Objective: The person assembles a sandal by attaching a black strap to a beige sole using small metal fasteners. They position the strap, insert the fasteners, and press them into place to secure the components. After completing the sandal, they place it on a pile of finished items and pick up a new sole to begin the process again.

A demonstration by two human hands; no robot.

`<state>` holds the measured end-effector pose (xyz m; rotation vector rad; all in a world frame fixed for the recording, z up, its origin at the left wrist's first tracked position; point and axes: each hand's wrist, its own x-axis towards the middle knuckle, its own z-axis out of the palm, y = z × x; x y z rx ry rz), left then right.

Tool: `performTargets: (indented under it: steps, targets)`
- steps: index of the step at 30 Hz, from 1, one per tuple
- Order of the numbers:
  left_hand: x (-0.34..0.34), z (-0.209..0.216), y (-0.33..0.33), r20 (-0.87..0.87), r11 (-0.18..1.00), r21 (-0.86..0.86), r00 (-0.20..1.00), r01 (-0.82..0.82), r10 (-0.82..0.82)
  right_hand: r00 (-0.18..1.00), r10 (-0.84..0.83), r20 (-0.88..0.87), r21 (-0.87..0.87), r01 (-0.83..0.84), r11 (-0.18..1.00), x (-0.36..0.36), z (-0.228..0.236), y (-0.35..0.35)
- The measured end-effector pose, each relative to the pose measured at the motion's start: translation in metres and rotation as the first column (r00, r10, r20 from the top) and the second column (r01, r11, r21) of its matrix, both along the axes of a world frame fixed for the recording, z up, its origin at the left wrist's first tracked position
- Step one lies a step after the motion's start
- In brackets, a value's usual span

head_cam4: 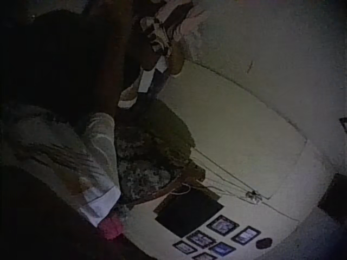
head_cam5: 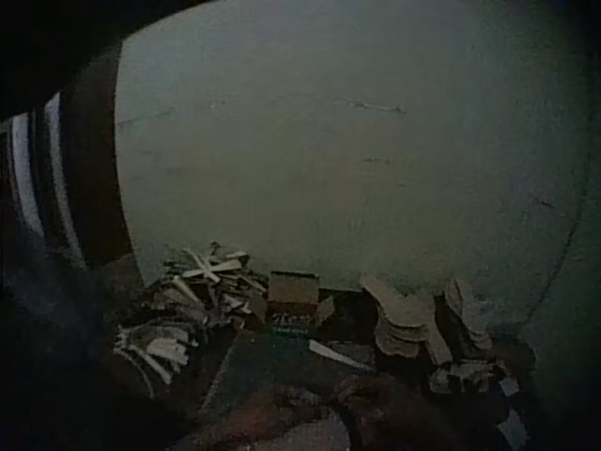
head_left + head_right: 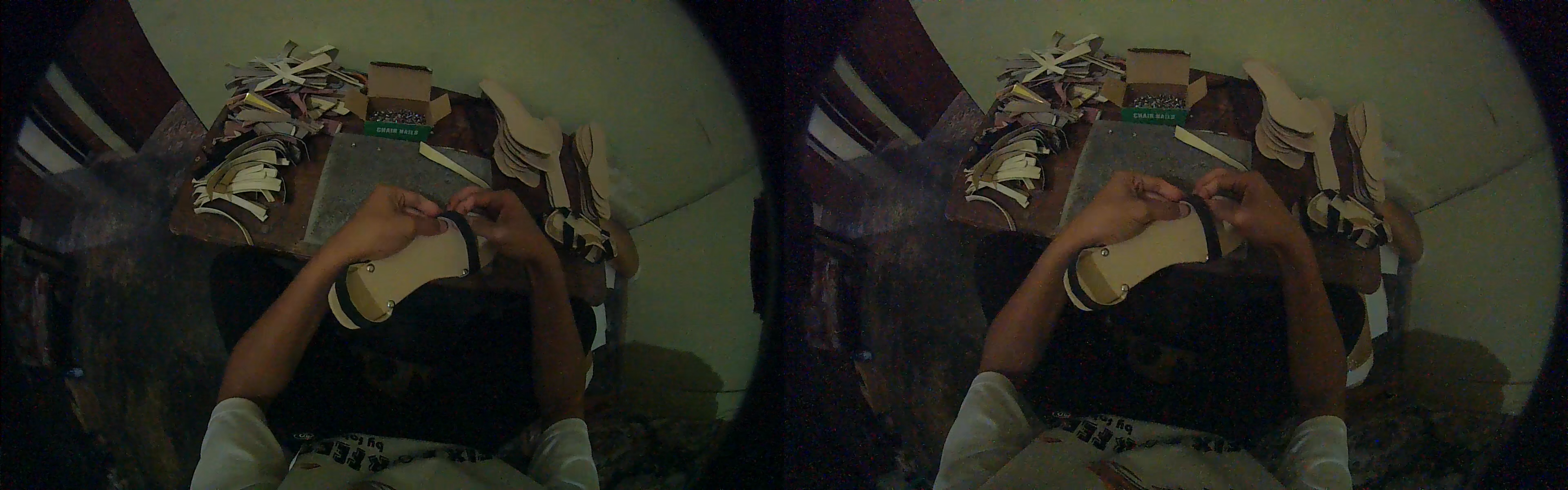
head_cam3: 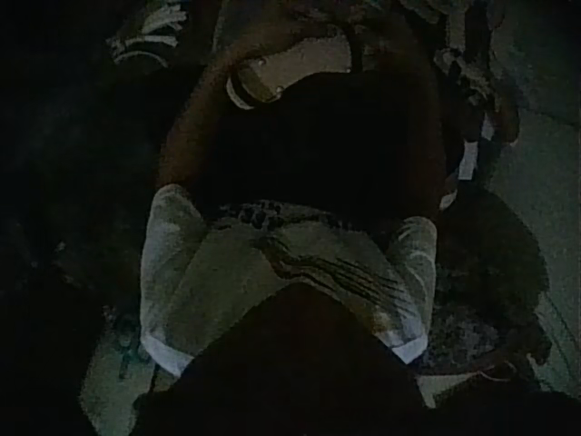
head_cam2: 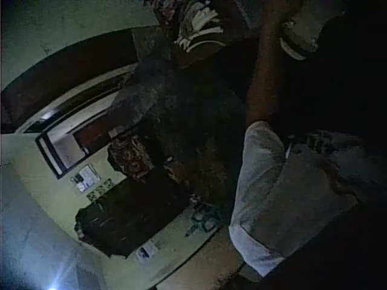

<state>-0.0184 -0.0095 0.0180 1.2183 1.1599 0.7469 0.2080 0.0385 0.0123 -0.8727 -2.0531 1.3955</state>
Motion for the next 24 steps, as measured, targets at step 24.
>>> performTargets:
  steps: [24]
  targets:
    - [0.002, 0.005, -0.004, -0.017, 0.982, 0.187, 1.000, 0.005, -0.002, 0.983, -0.162, -0.089, -0.044, 0.158, 0.986, -0.004, 0.004, -0.009]
